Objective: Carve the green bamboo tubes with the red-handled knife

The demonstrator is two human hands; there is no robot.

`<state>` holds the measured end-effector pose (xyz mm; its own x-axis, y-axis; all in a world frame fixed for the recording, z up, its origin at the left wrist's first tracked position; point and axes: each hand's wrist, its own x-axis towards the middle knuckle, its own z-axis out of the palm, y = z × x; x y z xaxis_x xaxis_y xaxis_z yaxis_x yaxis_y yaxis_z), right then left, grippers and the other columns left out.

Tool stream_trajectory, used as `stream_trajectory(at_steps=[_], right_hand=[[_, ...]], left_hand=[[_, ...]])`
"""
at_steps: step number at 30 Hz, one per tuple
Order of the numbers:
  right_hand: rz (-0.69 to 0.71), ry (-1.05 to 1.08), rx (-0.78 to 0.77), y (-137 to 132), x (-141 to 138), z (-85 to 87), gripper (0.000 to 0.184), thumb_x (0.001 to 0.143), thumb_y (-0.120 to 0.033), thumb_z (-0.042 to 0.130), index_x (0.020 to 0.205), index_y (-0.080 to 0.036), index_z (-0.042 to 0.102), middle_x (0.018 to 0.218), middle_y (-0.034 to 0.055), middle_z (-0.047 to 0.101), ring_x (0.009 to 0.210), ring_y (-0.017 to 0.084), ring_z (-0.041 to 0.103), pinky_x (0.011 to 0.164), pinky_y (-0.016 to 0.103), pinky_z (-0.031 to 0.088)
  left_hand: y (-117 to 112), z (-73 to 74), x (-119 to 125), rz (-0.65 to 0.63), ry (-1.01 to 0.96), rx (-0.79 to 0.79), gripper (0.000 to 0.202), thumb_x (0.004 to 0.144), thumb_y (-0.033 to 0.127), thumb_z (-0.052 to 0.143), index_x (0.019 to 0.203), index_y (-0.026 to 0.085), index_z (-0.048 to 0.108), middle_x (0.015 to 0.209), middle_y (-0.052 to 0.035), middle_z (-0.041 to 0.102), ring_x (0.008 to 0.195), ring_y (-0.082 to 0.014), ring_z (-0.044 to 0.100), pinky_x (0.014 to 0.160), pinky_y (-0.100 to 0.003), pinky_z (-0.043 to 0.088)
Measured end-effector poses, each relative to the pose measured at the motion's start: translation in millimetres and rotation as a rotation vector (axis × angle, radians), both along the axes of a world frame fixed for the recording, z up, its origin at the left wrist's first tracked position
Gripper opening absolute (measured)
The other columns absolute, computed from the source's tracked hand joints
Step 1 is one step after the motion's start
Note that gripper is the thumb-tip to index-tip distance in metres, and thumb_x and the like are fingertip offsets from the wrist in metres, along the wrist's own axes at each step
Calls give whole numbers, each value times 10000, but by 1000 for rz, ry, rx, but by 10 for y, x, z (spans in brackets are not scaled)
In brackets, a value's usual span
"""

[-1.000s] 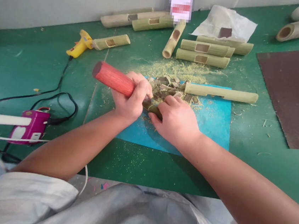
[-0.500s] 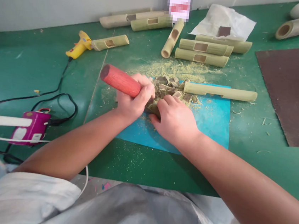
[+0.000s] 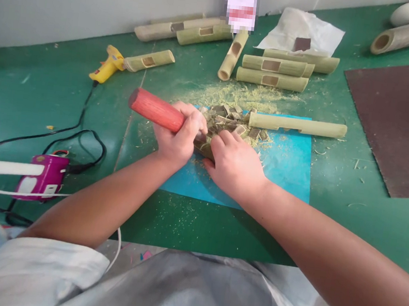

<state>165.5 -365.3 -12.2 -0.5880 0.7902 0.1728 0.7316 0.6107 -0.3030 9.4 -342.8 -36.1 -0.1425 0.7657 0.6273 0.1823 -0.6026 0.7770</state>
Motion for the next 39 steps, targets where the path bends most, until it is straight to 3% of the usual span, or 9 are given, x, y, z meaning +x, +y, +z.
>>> stream_trajectory(at_steps=[4,15,23,28,34,39], right_hand=[[-5,-10,-11,-1,-4,0,179,847,-306,687,907,-139,660,893,105,626,836,233,546,734,345,417],[6,33,-60,12,-20,-7,189,853,-308,688,916,-130,680,917,110,642,843,227,554,752,348,424],[-11,127,-133,27,-6,-11,169,866,-300,655,790,-150,638,831,74,594,752,184,501,695,320,389],[-34,94,-129,15,-14,15,162,842,-304,685,813,-150,641,833,77,598,771,194,510,706,320,389],[-27,69,-109,2,-9,1,164,840,-305,690,840,-149,642,862,86,606,791,205,523,716,325,393],[-22,70,-91,4,-7,0,170,839,-310,697,839,-150,641,847,80,599,786,207,518,715,326,391]], left_hand=[[1,2,5,12,-20,1,328,958,377,639,692,203,558,626,23,565,560,-103,559,580,-278,464],[24,82,28,-26,170,34,369,961,342,630,645,188,517,601,33,501,569,-88,502,596,-266,431],[-27,86,48,14,-5,-101,495,875,376,726,538,184,418,495,57,400,457,-62,373,462,-245,307],[40,128,85,-6,-207,-180,450,914,426,693,580,201,494,511,42,492,470,-88,462,480,-253,383],[-5,121,49,-109,-106,-175,425,935,455,675,622,202,538,598,11,539,564,-119,542,577,-297,426],[-5,96,24,-103,-98,-168,415,937,476,658,644,206,543,587,23,522,552,-112,525,557,-283,422]])
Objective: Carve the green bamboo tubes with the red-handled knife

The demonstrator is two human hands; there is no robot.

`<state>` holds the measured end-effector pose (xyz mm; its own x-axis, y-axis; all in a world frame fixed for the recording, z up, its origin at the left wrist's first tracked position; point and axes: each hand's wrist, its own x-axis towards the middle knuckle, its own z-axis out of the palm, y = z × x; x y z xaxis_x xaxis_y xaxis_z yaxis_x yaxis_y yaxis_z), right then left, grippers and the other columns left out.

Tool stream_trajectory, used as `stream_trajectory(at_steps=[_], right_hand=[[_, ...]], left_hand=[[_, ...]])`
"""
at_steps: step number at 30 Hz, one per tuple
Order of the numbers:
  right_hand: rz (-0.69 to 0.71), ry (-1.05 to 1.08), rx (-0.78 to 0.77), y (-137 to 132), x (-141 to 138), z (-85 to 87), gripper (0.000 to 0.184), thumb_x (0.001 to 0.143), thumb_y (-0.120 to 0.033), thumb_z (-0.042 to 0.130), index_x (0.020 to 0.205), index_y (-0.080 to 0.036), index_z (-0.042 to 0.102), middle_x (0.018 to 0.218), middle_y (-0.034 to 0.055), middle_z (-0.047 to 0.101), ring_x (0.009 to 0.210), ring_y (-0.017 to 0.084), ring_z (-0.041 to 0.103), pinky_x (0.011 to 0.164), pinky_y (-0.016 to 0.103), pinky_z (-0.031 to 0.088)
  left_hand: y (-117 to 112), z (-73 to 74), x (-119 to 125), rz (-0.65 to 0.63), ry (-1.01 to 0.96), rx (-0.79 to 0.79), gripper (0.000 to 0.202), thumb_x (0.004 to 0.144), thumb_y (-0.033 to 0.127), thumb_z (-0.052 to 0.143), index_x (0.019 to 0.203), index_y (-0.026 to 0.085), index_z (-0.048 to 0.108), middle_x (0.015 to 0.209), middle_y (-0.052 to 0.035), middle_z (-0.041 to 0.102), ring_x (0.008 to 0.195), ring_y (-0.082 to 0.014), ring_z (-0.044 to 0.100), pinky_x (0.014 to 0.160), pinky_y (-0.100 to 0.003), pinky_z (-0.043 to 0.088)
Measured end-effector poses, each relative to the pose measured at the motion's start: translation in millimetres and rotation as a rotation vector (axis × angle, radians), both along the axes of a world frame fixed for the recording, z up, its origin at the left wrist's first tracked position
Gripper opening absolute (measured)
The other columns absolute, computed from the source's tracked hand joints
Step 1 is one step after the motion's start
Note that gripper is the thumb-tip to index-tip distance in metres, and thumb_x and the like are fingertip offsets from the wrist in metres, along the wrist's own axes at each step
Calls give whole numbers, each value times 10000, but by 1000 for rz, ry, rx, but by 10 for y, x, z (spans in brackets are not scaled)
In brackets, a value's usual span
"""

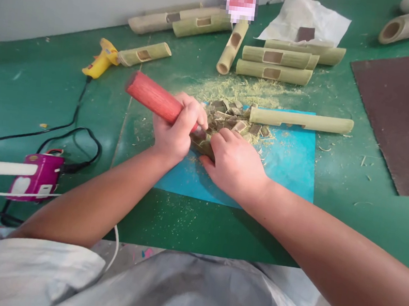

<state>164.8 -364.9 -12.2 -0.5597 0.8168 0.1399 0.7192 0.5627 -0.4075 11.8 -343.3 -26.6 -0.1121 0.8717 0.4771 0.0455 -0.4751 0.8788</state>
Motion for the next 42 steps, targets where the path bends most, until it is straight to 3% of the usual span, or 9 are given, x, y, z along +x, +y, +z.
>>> stream_trajectory(at_steps=[9,16,19,22,31,36,42], right_hand=[[22,37,25,-5,-13,-31,159,869,-301,660,843,-145,649,839,82,595,778,204,506,717,332,393],[24,51,-46,22,19,-4,162,871,-297,640,824,-143,653,835,78,590,753,190,499,692,322,389],[19,50,-22,10,17,-6,154,854,-296,658,815,-148,642,823,73,582,752,188,497,692,319,389],[23,55,5,-10,11,-17,143,850,-294,654,805,-161,625,821,71,579,754,190,497,693,319,390],[30,31,44,-25,5,-13,136,860,-293,646,821,-164,626,845,87,597,770,203,515,691,327,402],[39,52,10,-39,-7,-17,145,876,-294,621,842,-155,642,853,87,608,771,200,522,691,327,403],[23,63,-28,-11,-7,2,147,862,-286,641,784,-163,620,821,71,586,744,182,502,676,316,384]], left_hand=[[35,-30,-15,59,188,154,453,917,533,652,632,216,500,590,27,502,520,-106,459,545,-306,385],[24,-29,33,78,43,103,499,873,424,736,534,202,443,491,51,415,442,-81,376,455,-281,340],[51,-25,46,107,-106,85,444,896,367,719,569,209,463,492,54,459,421,-81,395,422,-270,335],[57,-18,49,82,-103,61,370,919,314,701,612,208,524,536,40,509,472,-90,464,462,-266,374],[15,-11,14,64,75,53,459,880,565,697,640,207,537,595,31,543,492,-89,480,521,-293,405],[22,17,30,35,141,106,473,904,516,685,605,203,496,569,32,487,502,-90,442,532,-295,386],[33,20,52,88,23,47,575,853,473,755,500,202,390,452,49,372,414,-77,339,425,-295,268]])
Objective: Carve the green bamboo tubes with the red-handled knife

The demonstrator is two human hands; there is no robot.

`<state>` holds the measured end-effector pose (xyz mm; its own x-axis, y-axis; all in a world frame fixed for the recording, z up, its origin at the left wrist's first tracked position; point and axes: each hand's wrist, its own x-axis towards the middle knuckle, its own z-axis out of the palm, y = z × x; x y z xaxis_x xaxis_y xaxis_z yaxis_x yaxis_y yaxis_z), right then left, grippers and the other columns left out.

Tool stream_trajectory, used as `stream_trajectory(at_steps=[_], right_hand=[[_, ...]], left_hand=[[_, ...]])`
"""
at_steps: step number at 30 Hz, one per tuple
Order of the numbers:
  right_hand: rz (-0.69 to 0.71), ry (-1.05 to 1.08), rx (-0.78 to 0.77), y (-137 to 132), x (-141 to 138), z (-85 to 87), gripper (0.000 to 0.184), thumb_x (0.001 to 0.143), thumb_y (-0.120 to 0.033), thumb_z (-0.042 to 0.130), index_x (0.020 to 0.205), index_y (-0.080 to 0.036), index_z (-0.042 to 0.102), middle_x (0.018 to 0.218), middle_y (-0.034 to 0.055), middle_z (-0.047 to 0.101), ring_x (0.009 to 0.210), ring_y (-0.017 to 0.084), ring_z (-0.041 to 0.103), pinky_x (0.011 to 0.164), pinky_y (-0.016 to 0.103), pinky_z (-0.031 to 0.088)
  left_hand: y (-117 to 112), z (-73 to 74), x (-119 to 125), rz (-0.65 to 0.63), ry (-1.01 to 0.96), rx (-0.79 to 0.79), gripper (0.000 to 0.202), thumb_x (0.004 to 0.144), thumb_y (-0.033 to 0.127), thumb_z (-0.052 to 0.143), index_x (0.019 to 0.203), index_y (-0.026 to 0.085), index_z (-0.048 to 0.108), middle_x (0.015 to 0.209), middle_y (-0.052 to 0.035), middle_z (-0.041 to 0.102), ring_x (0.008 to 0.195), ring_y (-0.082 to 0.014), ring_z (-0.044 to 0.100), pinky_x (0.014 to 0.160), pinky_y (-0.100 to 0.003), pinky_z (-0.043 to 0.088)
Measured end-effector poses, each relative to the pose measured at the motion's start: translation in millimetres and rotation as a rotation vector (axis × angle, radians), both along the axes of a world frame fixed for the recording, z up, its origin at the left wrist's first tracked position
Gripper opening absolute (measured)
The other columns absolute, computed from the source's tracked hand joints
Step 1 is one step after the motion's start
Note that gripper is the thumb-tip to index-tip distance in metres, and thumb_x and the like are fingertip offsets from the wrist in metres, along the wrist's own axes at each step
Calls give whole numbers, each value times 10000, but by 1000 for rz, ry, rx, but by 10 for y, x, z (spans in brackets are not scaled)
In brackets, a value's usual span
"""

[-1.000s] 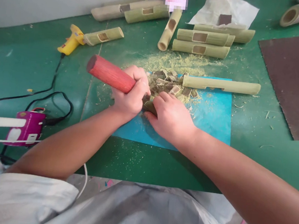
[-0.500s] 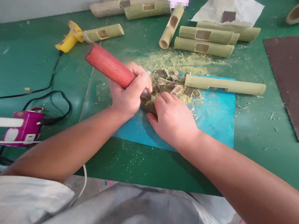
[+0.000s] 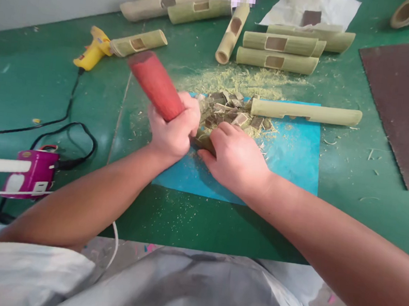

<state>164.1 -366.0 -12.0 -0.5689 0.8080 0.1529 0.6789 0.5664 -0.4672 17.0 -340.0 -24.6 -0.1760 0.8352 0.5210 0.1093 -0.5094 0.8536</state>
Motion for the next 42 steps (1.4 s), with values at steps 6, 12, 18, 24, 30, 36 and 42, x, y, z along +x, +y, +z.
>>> stream_trajectory(at_steps=[6,12,18,24,30,36,42], right_hand=[[-10,-14,4,-12,3,13,143,859,-288,637,791,-166,609,821,70,576,748,185,499,677,316,382],[-3,-43,28,-20,-4,8,144,864,-295,641,807,-166,616,832,76,584,752,192,503,668,319,373],[1,-53,36,-16,-2,-1,144,854,-296,652,820,-159,624,837,79,586,755,194,506,673,320,377],[2,-56,30,-15,-2,11,141,858,-296,639,821,-161,624,845,83,588,759,198,505,671,325,374],[1,-42,40,-24,8,-3,144,856,-292,653,825,-152,636,834,77,585,758,194,508,671,320,375],[14,-2,8,-12,2,-16,171,870,-305,646,804,-147,637,819,70,583,732,179,495,663,312,375],[-15,-10,7,4,-3,4,143,840,-287,669,804,-152,639,822,70,587,750,185,500,677,310,376]], left_hand=[[49,-33,4,-13,-48,-40,472,922,522,674,620,220,474,537,30,494,463,-100,445,496,-314,375],[16,-16,-35,-52,44,-18,464,892,563,695,629,217,533,577,25,539,500,-109,497,521,-325,418],[-2,-21,-29,-96,2,2,435,937,469,677,628,210,513,582,26,523,519,-105,508,533,-314,428],[-9,-32,-40,-65,23,1,438,927,501,677,637,212,522,597,24,525,527,-107,509,551,-325,443],[6,-49,-71,-72,124,34,359,975,394,630,677,215,541,631,21,529,552,-107,504,580,-315,444],[-35,4,-25,-50,107,27,447,902,278,693,533,205,451,500,57,410,451,-81,382,469,-291,295],[73,-73,-31,-61,-109,19,467,922,414,713,571,215,477,479,65,426,423,-71,391,476,-298,313]])
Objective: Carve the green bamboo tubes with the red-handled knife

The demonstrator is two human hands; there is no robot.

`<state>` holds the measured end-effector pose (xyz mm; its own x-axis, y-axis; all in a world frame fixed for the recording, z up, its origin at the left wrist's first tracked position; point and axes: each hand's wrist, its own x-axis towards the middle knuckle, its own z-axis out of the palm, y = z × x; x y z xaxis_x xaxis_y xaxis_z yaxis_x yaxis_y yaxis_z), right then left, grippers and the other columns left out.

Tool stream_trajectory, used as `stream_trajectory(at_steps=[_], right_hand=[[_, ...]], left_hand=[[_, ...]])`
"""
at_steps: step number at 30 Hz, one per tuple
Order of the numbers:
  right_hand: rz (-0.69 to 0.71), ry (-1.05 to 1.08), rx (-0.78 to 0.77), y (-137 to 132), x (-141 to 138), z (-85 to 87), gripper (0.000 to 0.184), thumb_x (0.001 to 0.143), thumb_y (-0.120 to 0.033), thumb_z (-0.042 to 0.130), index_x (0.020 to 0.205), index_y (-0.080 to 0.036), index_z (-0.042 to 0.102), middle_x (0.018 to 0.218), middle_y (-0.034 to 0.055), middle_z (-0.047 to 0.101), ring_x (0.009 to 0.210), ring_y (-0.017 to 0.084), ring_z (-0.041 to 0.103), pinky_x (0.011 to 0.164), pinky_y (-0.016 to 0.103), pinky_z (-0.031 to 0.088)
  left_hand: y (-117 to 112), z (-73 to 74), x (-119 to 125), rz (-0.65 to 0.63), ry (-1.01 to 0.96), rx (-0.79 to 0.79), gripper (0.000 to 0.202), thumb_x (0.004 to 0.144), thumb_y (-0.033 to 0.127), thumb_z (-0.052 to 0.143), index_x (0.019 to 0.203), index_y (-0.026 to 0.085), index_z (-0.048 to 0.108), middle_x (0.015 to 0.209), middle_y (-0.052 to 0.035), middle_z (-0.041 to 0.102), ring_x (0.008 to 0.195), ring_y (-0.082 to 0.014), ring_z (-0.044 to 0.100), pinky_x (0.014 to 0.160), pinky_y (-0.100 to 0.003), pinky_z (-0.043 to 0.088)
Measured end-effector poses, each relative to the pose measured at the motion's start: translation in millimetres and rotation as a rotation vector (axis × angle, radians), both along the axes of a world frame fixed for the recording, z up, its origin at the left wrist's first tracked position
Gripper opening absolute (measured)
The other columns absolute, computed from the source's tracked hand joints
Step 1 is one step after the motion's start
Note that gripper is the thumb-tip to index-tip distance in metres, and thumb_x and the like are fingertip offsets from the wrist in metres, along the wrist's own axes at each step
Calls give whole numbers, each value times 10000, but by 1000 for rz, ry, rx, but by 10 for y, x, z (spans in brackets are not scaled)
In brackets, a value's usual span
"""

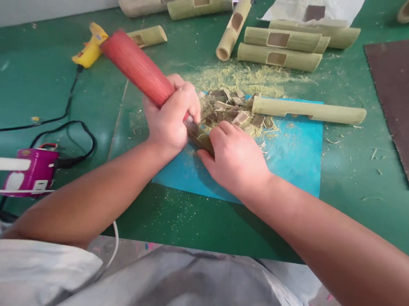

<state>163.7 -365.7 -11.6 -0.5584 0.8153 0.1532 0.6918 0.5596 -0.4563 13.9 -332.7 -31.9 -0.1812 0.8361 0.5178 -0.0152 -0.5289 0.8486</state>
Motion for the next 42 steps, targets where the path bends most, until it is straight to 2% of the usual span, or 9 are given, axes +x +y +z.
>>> stream_trajectory(at_steps=[4,11,17,21,25,29,33,38,42], right_hand=[[4,-32,-3,-12,-5,27,149,843,-288,671,816,-144,644,832,79,593,754,187,503,681,312,373],[17,-30,32,-10,15,-3,136,849,-282,662,830,-150,639,832,76,592,758,193,504,672,317,366],[34,-9,4,-47,-20,3,159,866,-298,646,835,-143,650,836,76,596,737,184,497,654,316,361],[24,-12,1,-52,-24,3,157,864,-289,648,802,-145,647,816,68,581,720,174,484,649,313,352],[8,-24,9,-42,-16,12,152,849,-291,669,806,-148,642,826,69,581,734,179,488,660,313,359],[5,-51,-1,-40,-14,33,155,855,-298,662,826,-147,646,843,77,591,754,188,505,672,314,371],[15,-57,10,-38,-6,26,154,859,-297,659,850,-144,649,865,87,603,777,198,522,678,317,378],[25,-43,36,-44,-1,13,144,856,-296,661,855,-154,640,860,83,601,783,203,521,677,321,373],[22,-38,44,-55,-7,21,134,858,-292,653,829,-165,624,854,80,595,778,202,512,671,323,367]], left_hand=[[14,13,2,-34,57,-13,435,931,437,703,608,203,528,525,41,524,453,-72,479,483,-287,348],[-65,47,-40,-23,175,9,359,964,346,653,646,205,567,605,18,561,529,-106,517,560,-303,423],[-54,44,-73,-54,284,48,409,945,357,656,594,214,505,550,34,466,503,-108,439,524,-314,343],[-98,37,-42,-23,189,-1,514,895,342,728,502,205,426,479,55,391,435,-81,357,457,-301,253],[-69,41,-12,-28,0,-7,481,921,442,702,549,215,500,482,50,439,431,-81,398,453,-299,300],[-17,96,-20,-98,60,-16,503,953,535,630,581,205,556,534,11,520,495,-94,494,508,-305,372],[-25,117,-30,-81,43,-19,431,963,467,644,640,195,557,584,20,545,528,-85,499,538,-284,393],[-30,55,-35,-22,77,27,248,938,374,698,778,225,581,603,49,551,509,-96,495,530,-294,383],[-3,-27,-61,-23,95,117,346,952,450,671,723,219,554,617,32,532,539,-90,485,563,-310,378]])
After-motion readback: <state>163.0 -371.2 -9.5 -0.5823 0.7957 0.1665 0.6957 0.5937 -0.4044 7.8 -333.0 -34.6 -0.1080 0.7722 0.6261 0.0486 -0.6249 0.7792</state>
